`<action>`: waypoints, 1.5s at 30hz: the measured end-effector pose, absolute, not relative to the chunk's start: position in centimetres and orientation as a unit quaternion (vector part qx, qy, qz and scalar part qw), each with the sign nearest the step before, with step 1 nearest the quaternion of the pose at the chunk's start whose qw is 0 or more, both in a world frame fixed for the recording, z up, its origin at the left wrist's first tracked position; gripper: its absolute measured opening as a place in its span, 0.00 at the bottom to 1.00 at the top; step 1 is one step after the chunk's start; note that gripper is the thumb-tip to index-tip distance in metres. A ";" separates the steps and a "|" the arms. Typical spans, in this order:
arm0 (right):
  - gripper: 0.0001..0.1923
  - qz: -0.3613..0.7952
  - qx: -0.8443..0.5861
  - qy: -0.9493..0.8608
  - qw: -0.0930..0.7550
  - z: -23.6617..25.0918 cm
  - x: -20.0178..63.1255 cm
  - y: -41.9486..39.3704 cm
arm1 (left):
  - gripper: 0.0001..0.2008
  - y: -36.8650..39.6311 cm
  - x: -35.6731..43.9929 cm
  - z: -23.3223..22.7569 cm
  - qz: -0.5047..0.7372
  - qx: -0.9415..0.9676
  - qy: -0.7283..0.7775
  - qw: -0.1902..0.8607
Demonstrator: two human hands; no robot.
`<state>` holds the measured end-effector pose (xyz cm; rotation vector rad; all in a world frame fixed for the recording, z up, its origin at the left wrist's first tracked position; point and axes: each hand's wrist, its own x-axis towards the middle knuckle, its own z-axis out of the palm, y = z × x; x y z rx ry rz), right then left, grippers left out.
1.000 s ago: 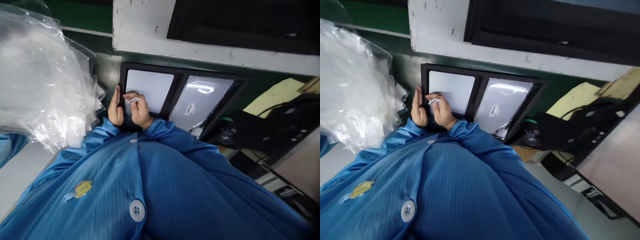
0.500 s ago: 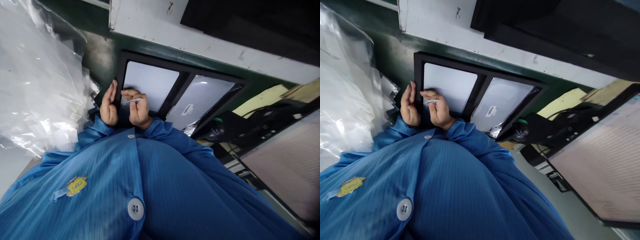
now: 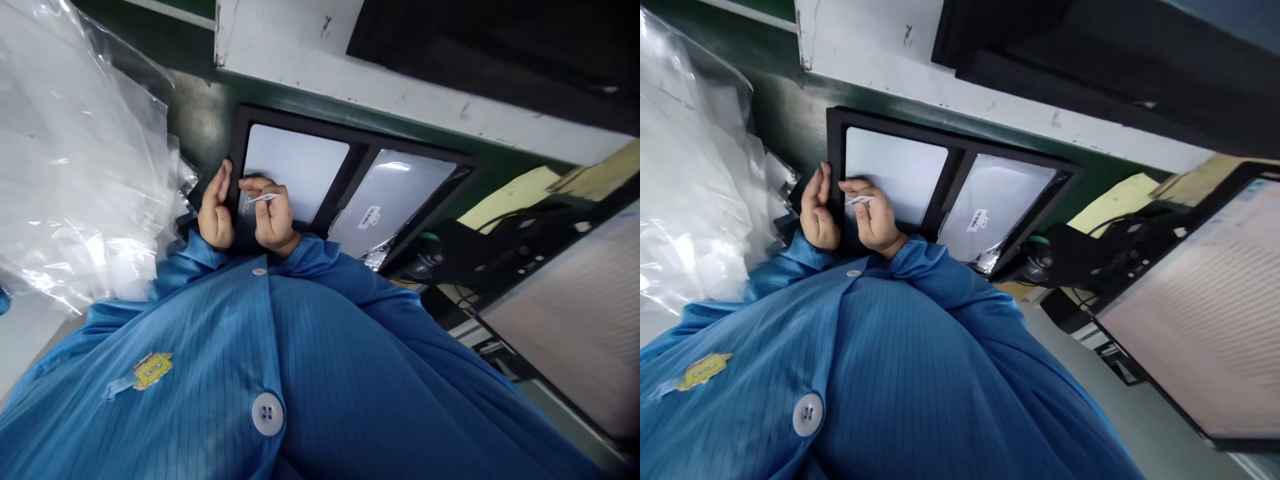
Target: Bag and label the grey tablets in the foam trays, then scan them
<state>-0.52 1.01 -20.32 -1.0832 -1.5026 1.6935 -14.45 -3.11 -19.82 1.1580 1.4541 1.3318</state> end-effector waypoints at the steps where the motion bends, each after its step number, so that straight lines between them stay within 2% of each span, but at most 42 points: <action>1: 0.25 0.640 -0.419 -0.566 0.309 -20.2 -0.6 1.1 | 0.30 -3.1 -14.5 -19.9 0.520 0.459 0.585 0.420; 4: 0.26 0.628 -0.436 -0.562 0.315 -19.9 -0.8 1.4 | 0.35 -3.0 -14.7 -20.0 0.477 0.459 0.621 0.419; 11: 0.27 0.583 -0.436 -0.601 0.330 -20.5 -1.5 2.7 | 0.35 -2.7 -15.0 -19.9 0.457 0.487 0.644 0.373; 15: 0.20 0.562 -0.461 -0.616 0.303 -20.2 -1.8 2.8 | 0.37 -2.1 -15.9 -19.4 0.414 0.521 0.668 0.333; 18: 0.12 0.547 -0.517 -0.598 0.276 -18.7 -0.1 1.3 | 0.33 -1.3 -16.0 -18.1 0.317 0.596 0.680 0.286; 22: 0.06 0.553 -0.567 -0.557 0.252 -16.5 5.4 -1.4 | 0.24 -0.4 -13.6 -16.4 0.133 0.773 0.537 0.311; 26: 0.06 0.518 -0.644 -0.513 0.233 -15.2 11.2 -2.3 | 0.24 0.8 -10.2 -16.0 0.037 0.862 0.396 0.315; 32: 0.05 0.496 -0.693 -0.474 0.220 -14.7 13.2 -2.4 | 0.20 4.0 -7.8 -15.0 0.032 0.916 0.342 0.208; 36: 0.06 0.471 -0.716 -0.480 0.188 -13.8 11.7 -1.1 | 0.20 5.5 -8.0 -12.9 0.038 0.938 0.293 0.181; 39: 0.04 0.492 -0.704 -0.489 0.152 -13.1 9.8 0.9 | 0.20 5.3 -9.6 -11.4 0.089 0.929 0.326 0.153; 42: 0.03 0.493 -0.665 -0.538 0.158 -13.3 6.9 2.6 | 0.19 4.2 -11.9 -10.5 0.132 0.909 0.367 0.144; 45: 0.07 0.464 -0.648 -0.580 0.167 -14.1 4.1 3.6 | 0.18 3.2 -13.5 -10.2 0.168 0.884 0.399 0.179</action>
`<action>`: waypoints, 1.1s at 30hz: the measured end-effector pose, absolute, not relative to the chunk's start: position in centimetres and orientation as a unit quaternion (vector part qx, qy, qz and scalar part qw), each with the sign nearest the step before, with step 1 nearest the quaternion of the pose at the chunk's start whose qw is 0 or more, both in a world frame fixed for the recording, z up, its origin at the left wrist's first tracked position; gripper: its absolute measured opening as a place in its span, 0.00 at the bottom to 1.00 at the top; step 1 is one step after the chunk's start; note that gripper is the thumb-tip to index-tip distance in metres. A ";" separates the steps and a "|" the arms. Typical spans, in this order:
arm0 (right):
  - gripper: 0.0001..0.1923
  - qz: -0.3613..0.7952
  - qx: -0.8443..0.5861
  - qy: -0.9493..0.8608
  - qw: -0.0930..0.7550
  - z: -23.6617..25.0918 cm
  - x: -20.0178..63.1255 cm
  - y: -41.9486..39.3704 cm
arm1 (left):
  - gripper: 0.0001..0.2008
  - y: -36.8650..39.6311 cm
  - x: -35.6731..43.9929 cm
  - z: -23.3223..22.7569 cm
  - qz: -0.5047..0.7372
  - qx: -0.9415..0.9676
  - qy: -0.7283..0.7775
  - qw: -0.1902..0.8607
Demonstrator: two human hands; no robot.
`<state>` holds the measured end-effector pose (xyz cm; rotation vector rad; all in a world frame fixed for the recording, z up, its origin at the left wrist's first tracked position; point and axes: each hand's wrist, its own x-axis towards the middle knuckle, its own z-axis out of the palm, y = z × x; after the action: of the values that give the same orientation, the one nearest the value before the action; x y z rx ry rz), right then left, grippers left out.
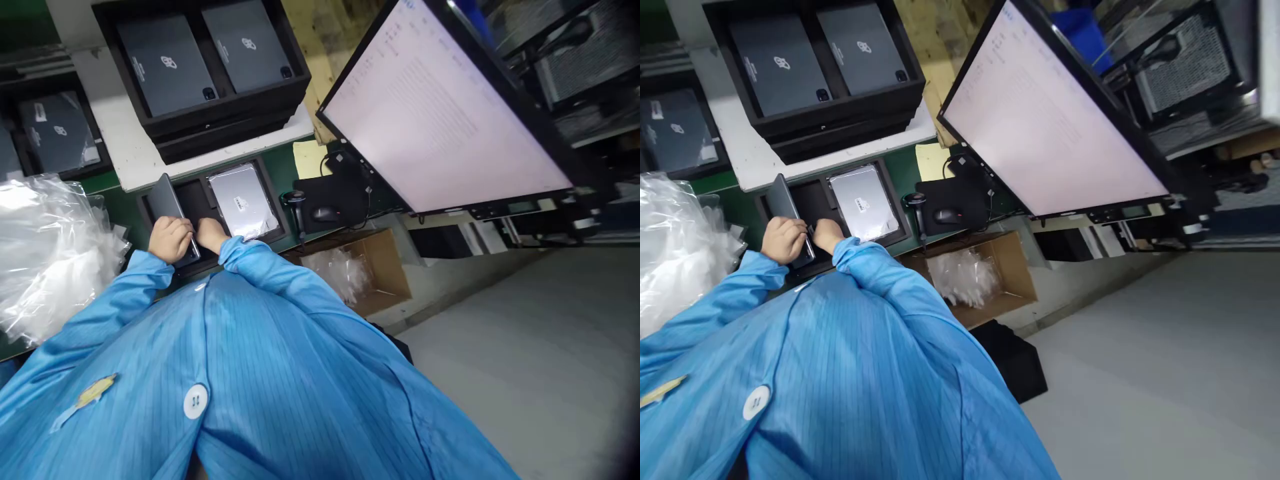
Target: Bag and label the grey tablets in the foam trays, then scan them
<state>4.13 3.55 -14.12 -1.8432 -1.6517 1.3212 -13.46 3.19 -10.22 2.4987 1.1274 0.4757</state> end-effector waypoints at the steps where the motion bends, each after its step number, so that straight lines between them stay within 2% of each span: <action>1: 0.10 0.460 -0.653 -0.579 0.163 -14.3 3.6 3.7 | 0.18 3.0 -13.7 -10.2 0.177 0.875 0.408 0.190; 5: 0.17 0.418 -0.669 -0.593 0.160 -14.0 4.3 3.0 | 0.18 2.8 -13.5 -10.5 0.177 0.869 0.421 0.189; 9: 0.16 0.369 -0.658 -0.628 0.189 -12.3 9.3 0.1 | 0.21 2.9 -11.9 -11.8 0.130 0.880 0.408 0.207; 13: 0.17 0.403 -0.678 -0.579 0.207 -11.5 15.4 -4.7 | 0.25 2.3 -10.6 -13.7 0.055 0.864 0.411 0.283; 16: 0.18 0.440 -0.690 -0.520 0.245 -11.6 19.1 -7.8 | 0.26 1.3 -9.0 -14.4 0.080 0.813 0.497 0.292; 19: 0.18 0.451 -0.700 -0.465 0.301 -11.8 21.9 -9.2 | 0.24 0.4 -4.4 -14.1 0.116 0.781 0.542 0.289; 22: 0.18 0.449 -0.710 -0.425 0.337 -11.7 24.0 -8.6 | 0.22 0.2 2.9 -13.4 0.074 0.805 0.491 0.324; 26: 0.17 0.454 -0.689 -0.437 0.358 -11.2 26.3 -6.7 | 0.30 0.7 10.9 -13.3 -0.008 0.815 0.490 0.309; 28: 0.17 0.450 -0.683 -0.451 0.357 -10.9 27.4 -5.9 | 0.25 1.2 12.5 -13.8 -0.006 0.795 0.512 0.324; 31: 0.17 0.452 -0.689 -0.453 0.341 -10.8 28.6 -4.8 | 0.10 1.7 11.4 -14.7 0.055 0.736 0.562 0.374; 33: 0.16 0.463 -0.689 -0.448 0.332 -11.0 28.8 -3.9 | 0.08 1.8 9.0 -15.1 0.132 0.674 0.606 0.401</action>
<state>28.80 -3.89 -11.03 -1.8019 -1.1696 1.2102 9.00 1.83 -15.09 1.7038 1.5325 0.3334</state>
